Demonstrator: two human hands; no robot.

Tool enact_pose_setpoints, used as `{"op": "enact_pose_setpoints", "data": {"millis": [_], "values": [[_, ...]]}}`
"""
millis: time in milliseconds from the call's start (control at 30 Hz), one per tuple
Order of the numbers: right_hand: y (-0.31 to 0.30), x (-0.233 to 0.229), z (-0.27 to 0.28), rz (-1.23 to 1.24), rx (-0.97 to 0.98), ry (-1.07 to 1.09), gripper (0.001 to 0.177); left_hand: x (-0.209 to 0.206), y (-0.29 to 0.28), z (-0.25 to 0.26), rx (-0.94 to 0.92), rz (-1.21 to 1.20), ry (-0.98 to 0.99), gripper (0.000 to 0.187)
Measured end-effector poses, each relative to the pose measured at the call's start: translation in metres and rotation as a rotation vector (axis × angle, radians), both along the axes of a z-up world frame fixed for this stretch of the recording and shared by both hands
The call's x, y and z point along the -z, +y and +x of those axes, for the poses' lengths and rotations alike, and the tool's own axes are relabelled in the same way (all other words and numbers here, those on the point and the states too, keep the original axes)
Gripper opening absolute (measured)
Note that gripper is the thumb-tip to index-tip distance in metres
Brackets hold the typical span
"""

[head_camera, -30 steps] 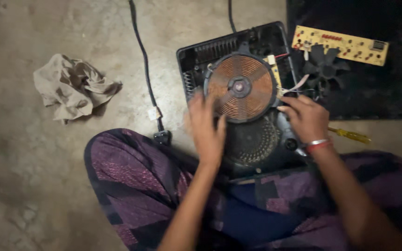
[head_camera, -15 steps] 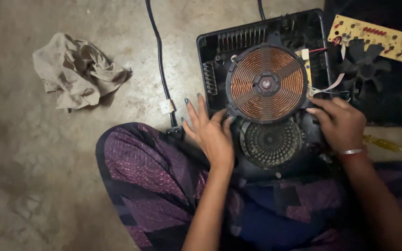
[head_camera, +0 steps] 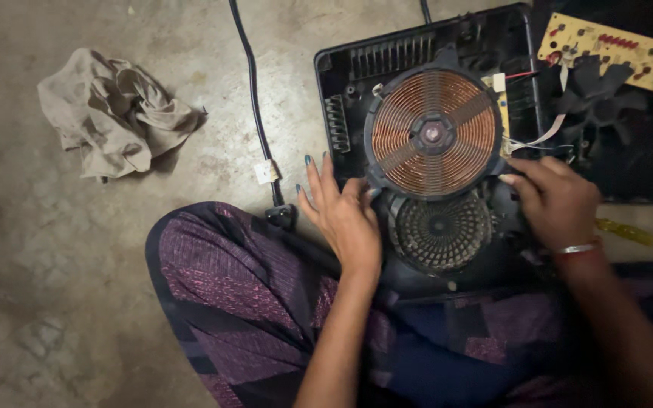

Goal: The person wipes the copper heating coil of a disassembled electric heater with a cloth. They then use a screwdriver to adjust or tighten components around the coil and fan assembly.

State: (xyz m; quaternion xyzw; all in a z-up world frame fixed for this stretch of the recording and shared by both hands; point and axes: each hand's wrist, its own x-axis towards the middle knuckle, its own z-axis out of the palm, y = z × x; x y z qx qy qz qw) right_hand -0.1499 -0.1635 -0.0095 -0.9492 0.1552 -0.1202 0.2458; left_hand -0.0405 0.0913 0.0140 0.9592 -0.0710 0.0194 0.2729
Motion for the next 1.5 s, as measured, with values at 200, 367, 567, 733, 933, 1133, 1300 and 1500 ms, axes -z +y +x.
{"op": "enact_pose_setpoints", "data": {"millis": [200,367,567,733,933,1133,1300,1500], "values": [[0.002,0.001,0.002,0.01,0.03,-0.03,0.025,-0.001,0.004,0.001,0.006,-0.051,-0.025,0.024],[0.0,-0.002,0.005,0.023,0.031,-0.04,0.027,-0.022,-0.008,0.002,0.019,-0.149,-0.07,0.042],[-0.008,-0.011,0.012,0.212,0.057,0.014,0.041,-0.012,-0.069,0.046,0.241,-0.205,-0.166,0.052],[-0.019,-0.016,0.026,0.512,0.298,-0.044,0.024,0.006,-0.112,0.095,0.409,-0.03,-0.111,0.078],[-0.036,-0.024,0.068,0.321,0.306,-0.135,0.023,0.007,-0.107,0.096,0.563,0.004,-0.06,0.089],[-0.01,-0.023,0.125,0.192,0.155,-0.175,0.027,-0.001,-0.112,0.11,0.519,-0.083,0.096,0.106],[0.003,-0.021,0.135,0.184,0.069,-0.135,0.03,-0.008,-0.116,0.118,0.552,0.0,0.137,0.099],[0.001,-0.016,0.139,0.193,0.065,-0.071,0.03,-0.017,-0.123,0.122,0.574,0.055,0.153,0.098]]}}
